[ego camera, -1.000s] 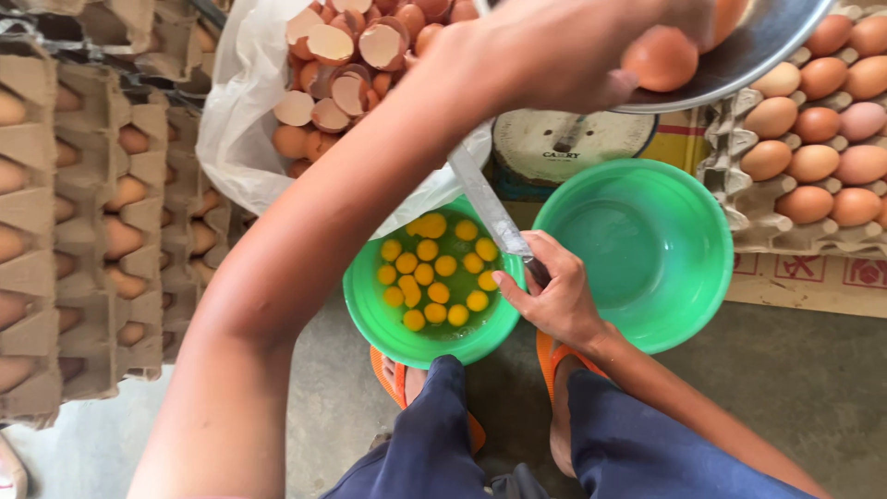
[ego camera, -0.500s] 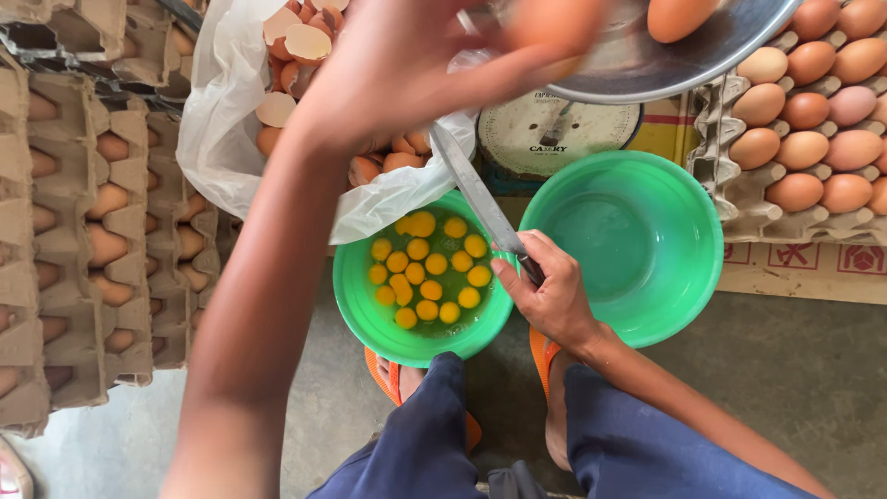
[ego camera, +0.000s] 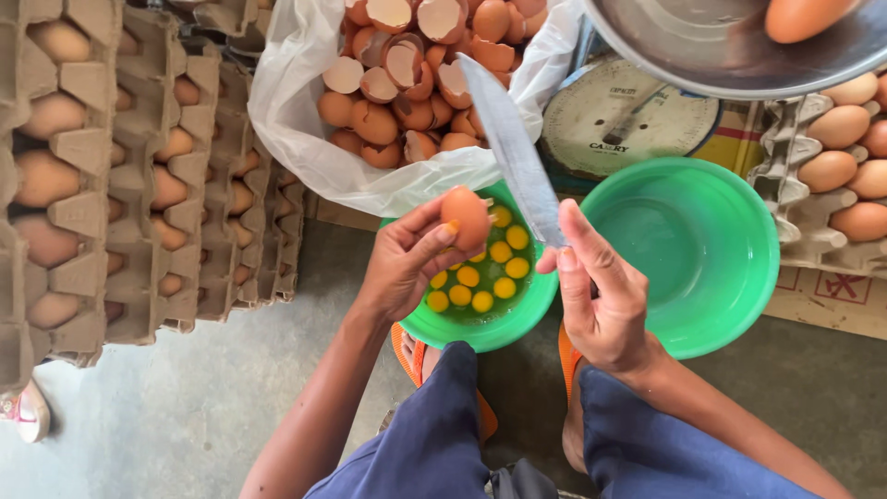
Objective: The person cracks eggs one by one using a knife and collects the contents in a green bowl. Eggshells are discarded into a nearby bag. The process is repeated continuously throughout the clip.
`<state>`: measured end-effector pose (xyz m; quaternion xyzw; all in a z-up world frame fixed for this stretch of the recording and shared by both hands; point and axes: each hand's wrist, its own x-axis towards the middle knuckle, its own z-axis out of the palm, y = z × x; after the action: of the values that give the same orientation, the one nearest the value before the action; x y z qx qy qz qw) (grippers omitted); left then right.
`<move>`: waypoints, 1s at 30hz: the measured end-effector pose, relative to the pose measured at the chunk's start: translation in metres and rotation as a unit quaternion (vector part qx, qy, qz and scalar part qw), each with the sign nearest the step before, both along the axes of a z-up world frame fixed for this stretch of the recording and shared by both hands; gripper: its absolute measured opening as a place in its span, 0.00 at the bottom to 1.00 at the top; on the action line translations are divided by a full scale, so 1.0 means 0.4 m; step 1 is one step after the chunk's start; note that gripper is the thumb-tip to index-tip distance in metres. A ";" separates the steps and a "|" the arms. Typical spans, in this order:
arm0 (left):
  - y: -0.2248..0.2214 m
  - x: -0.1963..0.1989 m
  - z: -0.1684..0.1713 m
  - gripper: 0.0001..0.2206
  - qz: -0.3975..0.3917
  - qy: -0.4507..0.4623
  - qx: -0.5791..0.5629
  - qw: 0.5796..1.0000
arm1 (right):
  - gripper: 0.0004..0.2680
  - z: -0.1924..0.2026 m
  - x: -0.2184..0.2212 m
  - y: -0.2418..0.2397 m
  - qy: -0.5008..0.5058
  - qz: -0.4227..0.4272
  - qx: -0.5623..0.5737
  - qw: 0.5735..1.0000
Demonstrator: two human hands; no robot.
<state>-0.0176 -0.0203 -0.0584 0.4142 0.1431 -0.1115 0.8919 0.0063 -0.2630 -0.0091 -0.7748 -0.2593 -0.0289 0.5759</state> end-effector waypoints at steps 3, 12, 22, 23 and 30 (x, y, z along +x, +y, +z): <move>0.001 0.012 -0.024 0.25 -0.017 -0.008 0.005 1.000 | 0.17 -0.001 0.012 0.017 0.029 0.035 -0.045 0.998; -0.020 0.017 0.003 0.28 -0.103 -0.007 -0.009 0.995 | 0.17 0.027 0.058 0.026 0.138 -0.019 -0.057 0.989; -0.072 0.027 -0.011 0.24 -0.148 -0.013 0.133 0.980 | 0.12 -0.029 0.075 0.014 0.230 0.014 -0.105 0.967; -0.074 0.029 -0.017 0.23 -0.148 -0.011 0.145 0.978 | 0.11 -0.034 0.077 0.011 0.227 0.020 -0.116 0.967; -0.063 0.023 -0.049 0.23 -0.162 -0.039 0.235 0.958 | 0.11 -0.048 0.064 0.020 0.231 0.014 -0.105 0.967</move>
<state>-0.0082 -0.0456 -0.0779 0.6337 0.0611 -0.2010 0.7445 0.0317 -0.2551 -0.0283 -0.8130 -0.1322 0.1863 0.5357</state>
